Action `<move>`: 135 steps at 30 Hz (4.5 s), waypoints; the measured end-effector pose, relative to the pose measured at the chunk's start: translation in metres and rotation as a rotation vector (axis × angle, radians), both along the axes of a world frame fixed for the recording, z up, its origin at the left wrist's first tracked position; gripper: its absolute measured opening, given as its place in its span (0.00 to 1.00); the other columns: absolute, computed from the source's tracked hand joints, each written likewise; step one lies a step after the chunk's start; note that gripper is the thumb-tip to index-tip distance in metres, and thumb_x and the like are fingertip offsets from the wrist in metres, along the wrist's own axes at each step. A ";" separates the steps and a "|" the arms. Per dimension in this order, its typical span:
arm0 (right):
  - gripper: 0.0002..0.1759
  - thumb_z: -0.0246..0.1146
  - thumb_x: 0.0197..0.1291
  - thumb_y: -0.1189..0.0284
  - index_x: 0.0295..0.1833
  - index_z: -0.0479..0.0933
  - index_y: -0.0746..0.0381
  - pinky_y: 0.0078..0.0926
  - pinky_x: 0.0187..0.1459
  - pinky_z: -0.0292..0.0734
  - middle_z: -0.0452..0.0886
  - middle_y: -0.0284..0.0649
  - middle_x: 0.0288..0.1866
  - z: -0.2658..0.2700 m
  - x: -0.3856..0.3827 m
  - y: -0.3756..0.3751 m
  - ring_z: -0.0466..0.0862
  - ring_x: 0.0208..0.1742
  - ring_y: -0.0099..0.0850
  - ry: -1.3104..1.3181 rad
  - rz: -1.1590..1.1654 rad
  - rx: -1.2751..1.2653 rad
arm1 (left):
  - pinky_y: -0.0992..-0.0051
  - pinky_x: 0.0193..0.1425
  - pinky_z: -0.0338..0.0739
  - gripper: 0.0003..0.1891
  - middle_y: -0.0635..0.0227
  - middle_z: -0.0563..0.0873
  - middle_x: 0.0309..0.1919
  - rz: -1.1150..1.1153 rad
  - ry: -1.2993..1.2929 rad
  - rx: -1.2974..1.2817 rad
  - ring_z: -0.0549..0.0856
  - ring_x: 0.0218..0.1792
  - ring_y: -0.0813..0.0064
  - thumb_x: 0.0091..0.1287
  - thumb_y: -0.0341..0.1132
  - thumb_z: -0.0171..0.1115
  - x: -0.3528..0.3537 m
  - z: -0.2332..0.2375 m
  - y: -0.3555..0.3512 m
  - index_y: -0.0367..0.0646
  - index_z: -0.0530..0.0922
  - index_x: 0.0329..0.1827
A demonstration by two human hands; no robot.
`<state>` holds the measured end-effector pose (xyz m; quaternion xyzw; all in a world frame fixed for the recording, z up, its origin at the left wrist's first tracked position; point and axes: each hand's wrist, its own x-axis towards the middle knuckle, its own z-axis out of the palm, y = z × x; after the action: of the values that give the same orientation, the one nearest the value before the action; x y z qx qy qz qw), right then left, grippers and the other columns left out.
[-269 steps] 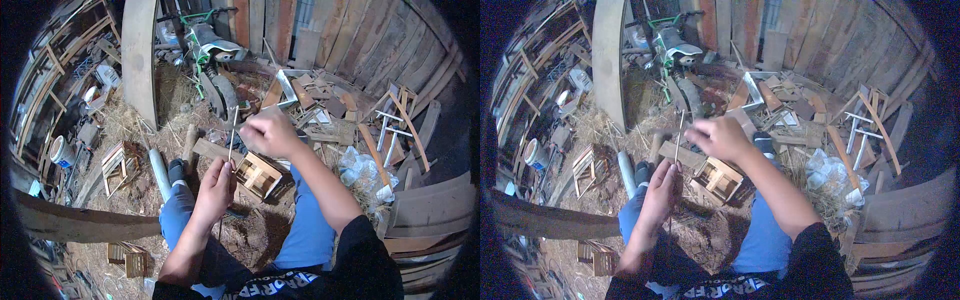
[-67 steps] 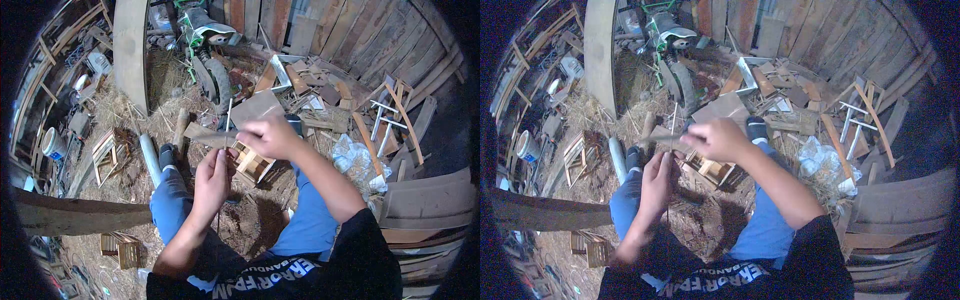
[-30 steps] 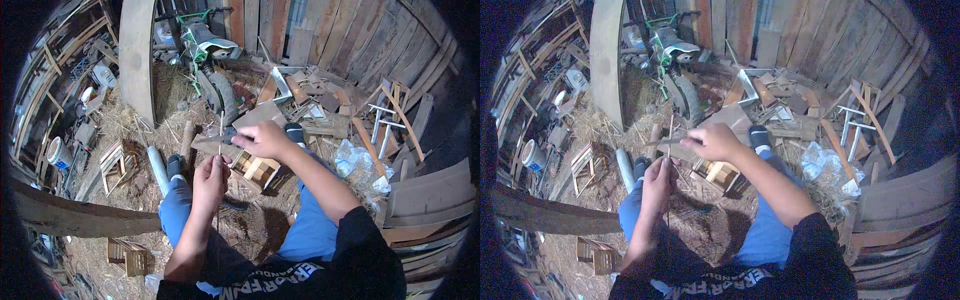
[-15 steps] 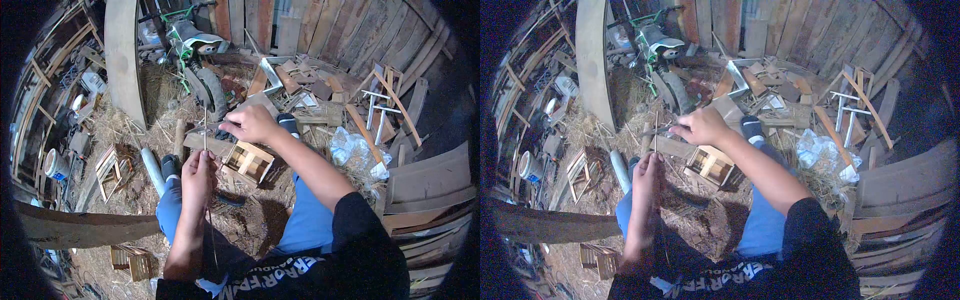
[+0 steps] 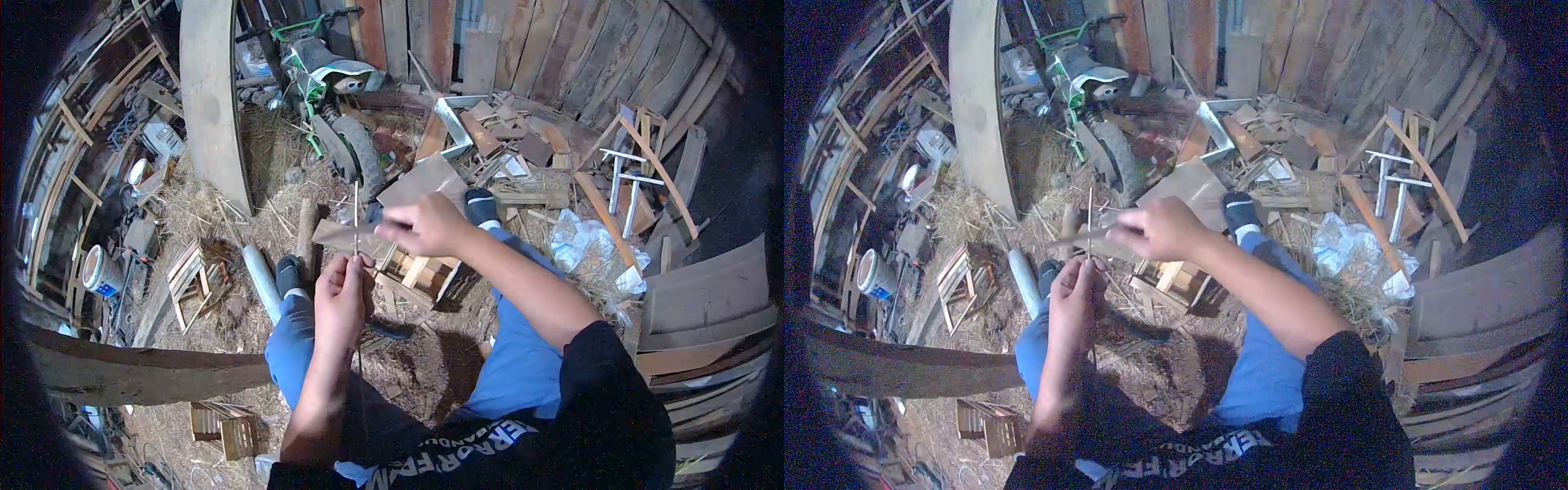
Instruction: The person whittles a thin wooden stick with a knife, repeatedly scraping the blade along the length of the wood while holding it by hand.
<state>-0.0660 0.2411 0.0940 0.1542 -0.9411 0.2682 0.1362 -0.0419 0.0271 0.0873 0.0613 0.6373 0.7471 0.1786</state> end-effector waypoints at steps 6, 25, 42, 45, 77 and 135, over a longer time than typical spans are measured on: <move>0.24 0.61 0.69 0.48 0.30 0.79 0.57 0.45 0.29 0.74 0.81 0.46 0.23 -0.029 -0.030 0.014 0.84 0.26 0.43 0.152 -0.062 -0.053 | 0.84 0.20 0.56 0.11 0.81 0.72 0.20 0.007 0.136 -0.069 0.66 0.19 0.91 0.81 0.36 0.51 0.007 -0.001 0.004 0.41 0.77 0.41; 0.24 0.60 0.70 0.49 0.29 0.78 0.56 0.43 0.25 0.71 0.77 0.43 0.18 -0.014 -0.031 0.035 0.81 0.22 0.42 0.070 -0.130 0.020 | 0.84 0.22 0.57 0.10 0.81 0.74 0.22 0.005 0.092 -0.080 0.67 0.21 0.91 0.81 0.36 0.53 0.017 0.009 0.012 0.41 0.79 0.42; 0.24 0.62 0.69 0.51 0.25 0.76 0.56 0.42 0.22 0.68 0.74 0.45 0.16 -0.007 -0.002 0.004 0.78 0.18 0.44 0.183 0.084 -0.020 | 0.84 0.25 0.58 0.12 0.80 0.74 0.23 0.069 0.178 -0.140 0.68 0.23 0.91 0.81 0.36 0.52 0.016 0.004 0.011 0.39 0.79 0.40; 0.25 0.60 0.71 0.51 0.26 0.77 0.58 0.39 0.23 0.68 0.74 0.45 0.17 -0.014 -0.043 0.051 0.77 0.18 0.39 0.097 -0.223 -0.120 | 0.84 0.26 0.60 0.12 0.80 0.73 0.24 0.000 0.367 -0.291 0.68 0.24 0.90 0.82 0.35 0.51 0.035 0.019 0.017 0.39 0.77 0.39; 0.28 0.58 0.69 0.44 0.31 0.81 0.58 0.47 0.31 0.76 0.80 0.47 0.21 0.000 -0.033 0.045 0.83 0.27 0.51 0.076 -0.315 -0.074 | 0.85 0.21 0.55 0.12 0.81 0.71 0.22 -0.018 0.103 -0.057 0.65 0.20 0.92 0.83 0.38 0.49 0.024 0.011 0.003 0.43 0.76 0.41; 0.25 0.64 0.66 0.50 0.24 0.73 0.57 0.46 0.23 0.69 0.74 0.43 0.16 0.006 0.007 0.009 0.79 0.21 0.50 0.208 0.141 0.011 | 0.85 0.27 0.63 0.10 0.78 0.76 0.26 0.147 0.229 -0.120 0.70 0.24 0.90 0.81 0.34 0.52 0.020 0.014 0.029 0.38 0.78 0.44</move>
<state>-0.0586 0.2496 0.0998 0.2479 -0.9102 0.2545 0.2130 -0.0222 0.0563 0.1017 0.0885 0.6998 0.7068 0.0531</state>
